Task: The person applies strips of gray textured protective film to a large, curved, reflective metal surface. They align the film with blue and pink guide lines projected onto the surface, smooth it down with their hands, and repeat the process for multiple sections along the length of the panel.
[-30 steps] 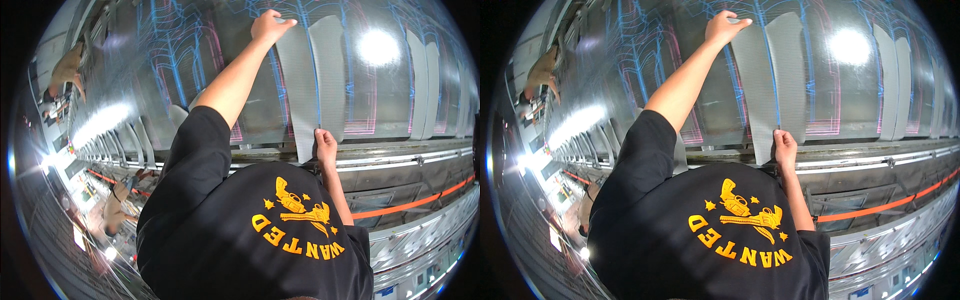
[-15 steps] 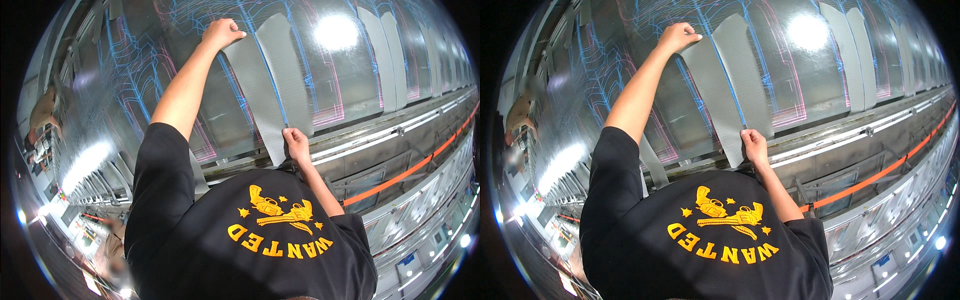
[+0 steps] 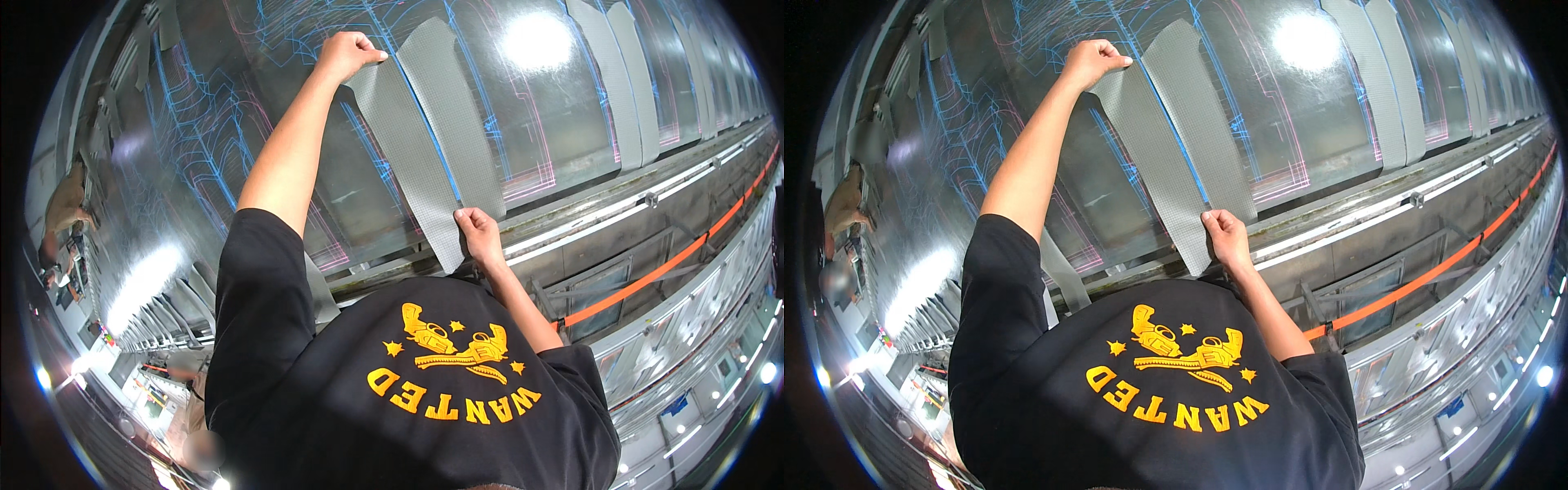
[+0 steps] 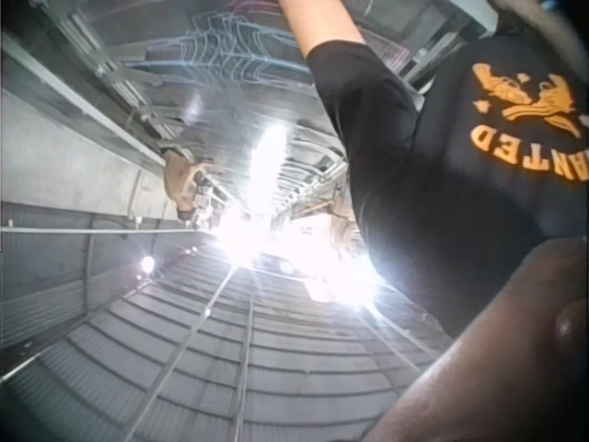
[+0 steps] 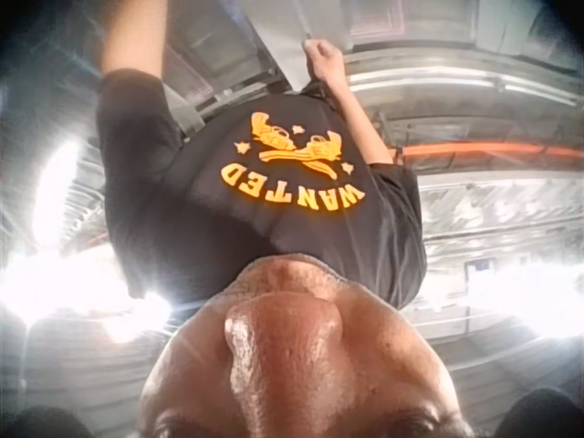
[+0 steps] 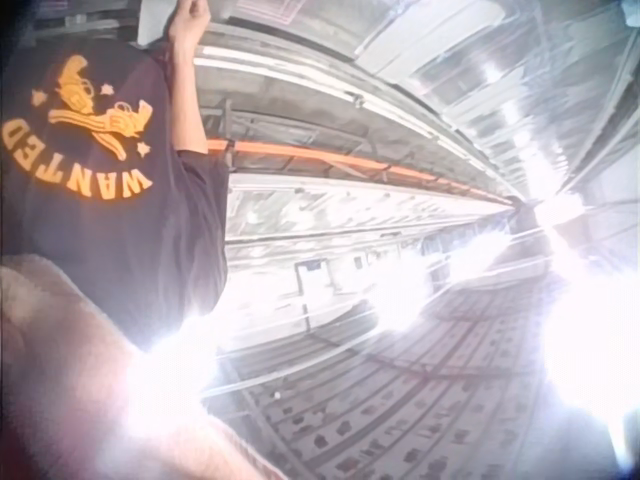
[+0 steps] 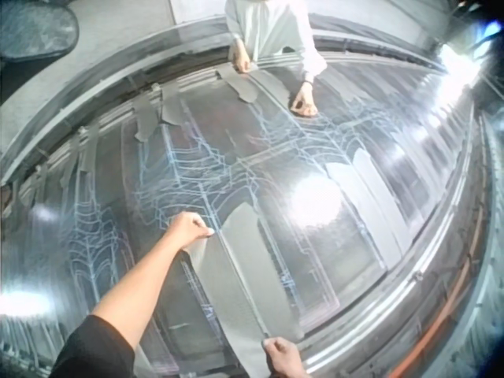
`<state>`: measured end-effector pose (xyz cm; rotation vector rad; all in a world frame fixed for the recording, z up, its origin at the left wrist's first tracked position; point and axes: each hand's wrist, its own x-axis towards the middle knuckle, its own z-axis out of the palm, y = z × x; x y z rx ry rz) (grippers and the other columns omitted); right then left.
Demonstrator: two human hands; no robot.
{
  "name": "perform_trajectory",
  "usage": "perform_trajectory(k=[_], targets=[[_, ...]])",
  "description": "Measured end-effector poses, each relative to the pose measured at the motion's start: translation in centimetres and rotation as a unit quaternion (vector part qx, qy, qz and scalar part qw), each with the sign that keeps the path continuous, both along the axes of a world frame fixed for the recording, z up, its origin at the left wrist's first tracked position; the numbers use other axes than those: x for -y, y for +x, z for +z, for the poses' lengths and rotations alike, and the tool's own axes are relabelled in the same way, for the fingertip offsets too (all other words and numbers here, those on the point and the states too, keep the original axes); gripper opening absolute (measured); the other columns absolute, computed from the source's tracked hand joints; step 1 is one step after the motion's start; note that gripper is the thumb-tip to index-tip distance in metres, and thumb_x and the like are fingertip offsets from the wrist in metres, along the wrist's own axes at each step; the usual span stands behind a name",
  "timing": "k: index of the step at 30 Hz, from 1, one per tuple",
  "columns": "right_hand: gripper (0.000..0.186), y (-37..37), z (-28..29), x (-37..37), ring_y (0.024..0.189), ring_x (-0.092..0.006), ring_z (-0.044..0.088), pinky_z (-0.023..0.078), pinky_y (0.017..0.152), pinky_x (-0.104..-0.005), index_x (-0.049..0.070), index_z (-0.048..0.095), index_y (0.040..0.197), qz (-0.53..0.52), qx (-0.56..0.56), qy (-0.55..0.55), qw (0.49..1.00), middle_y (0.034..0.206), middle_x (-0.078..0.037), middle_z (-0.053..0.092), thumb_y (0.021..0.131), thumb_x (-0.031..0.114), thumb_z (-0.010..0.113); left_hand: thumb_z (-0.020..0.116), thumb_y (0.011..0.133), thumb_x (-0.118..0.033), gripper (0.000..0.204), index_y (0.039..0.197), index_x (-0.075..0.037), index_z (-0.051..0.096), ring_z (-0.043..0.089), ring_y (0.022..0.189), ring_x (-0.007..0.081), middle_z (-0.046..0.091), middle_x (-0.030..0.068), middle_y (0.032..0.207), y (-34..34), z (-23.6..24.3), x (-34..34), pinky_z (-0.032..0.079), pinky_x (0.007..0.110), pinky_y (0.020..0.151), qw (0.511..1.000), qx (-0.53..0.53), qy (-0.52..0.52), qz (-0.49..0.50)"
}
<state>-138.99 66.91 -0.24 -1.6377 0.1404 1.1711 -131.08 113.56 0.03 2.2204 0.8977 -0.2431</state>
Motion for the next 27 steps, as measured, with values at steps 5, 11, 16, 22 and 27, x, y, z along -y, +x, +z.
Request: perform_trajectory(k=[5,11,16,22,27], targets=[[0.022,0.4,0.7,-0.3,0.08,-0.0036,0.057,0.047,0.073,-0.0232,0.0,0.072,0.104,0.006,0.002,-0.015,1.0,0.087,0.005,0.067,0.106,0.021,0.067,0.093,0.076,-0.045,0.036,0.088,-0.014,0.079,0.074,0.088,0.0179,0.08,0.0036,0.093,0.3,0.2,0.4,0.058,0.036,0.077,0.998,-0.012,0.061,-0.02],[0.022,0.5,0.7,-0.3,0.08,-0.0041,0.057,0.047,0.074,-0.0237,-0.001,0.071,0.104,0.018,0.009,-0.017,1.0,0.088,0.004,0.067,0.106,0.021,0.067,0.093,0.077,-0.044,0.037,0.091,-0.012,0.08,0.074,0.088,0.019,0.08,0.0069,0.094,0.6,0.0,-0.2,0.058,0.037,0.079,0.999,-0.029,-0.009,-0.016],[0.021,0.5,0.9,-0.2,0.079,-0.0037,0.055,0.046,0.072,-0.0237,0.0,0.07,0.102,-0.004,-0.01,-0.003,1.0,0.086,0.006,0.064,0.107,0.02,0.067,0.093,0.077,-0.045,0.04,0.093,-0.01,0.081,0.073,0.084,0.0172,0.079,0.0073,0.091,0.2,-0.2,-1.0,0.057,0.035,0.079,0.998,-0.012,-0.06,-0.025],[0.019,1.0,1.7,0.3,0.074,-0.001,0.047,0.041,0.067,-0.0216,0.002,0.068,0.099,0.028,-0.023,0.013,0.999,0.081,0.009,0.056,0.106,0.019,0.067,0.093,0.08,-0.037,0.034,0.09,-0.008,0.079,0.067,0.074,0.0112,0.075,0.0018,0.083,0.5,0.7,-0.9,0.053,0.031,0.07,0.996,-0.005,-0.078,-0.034],[0.018,1.2,2.6,0.5,0.075,-0.0005,0.047,0.04,0.067,-0.0207,0.003,0.067,0.099,0.004,-0.044,0.062,0.997,0.082,0.009,0.056,0.106,0.019,0.067,0.092,0.081,-0.036,0.032,0.088,-0.007,0.078,0.064,0.073,0.0091,0.074,-0.0007,0.081,0.0,0.7,-1.3,0.051,0.028,0.069,0.991,0.022,-0.13,0.008]])
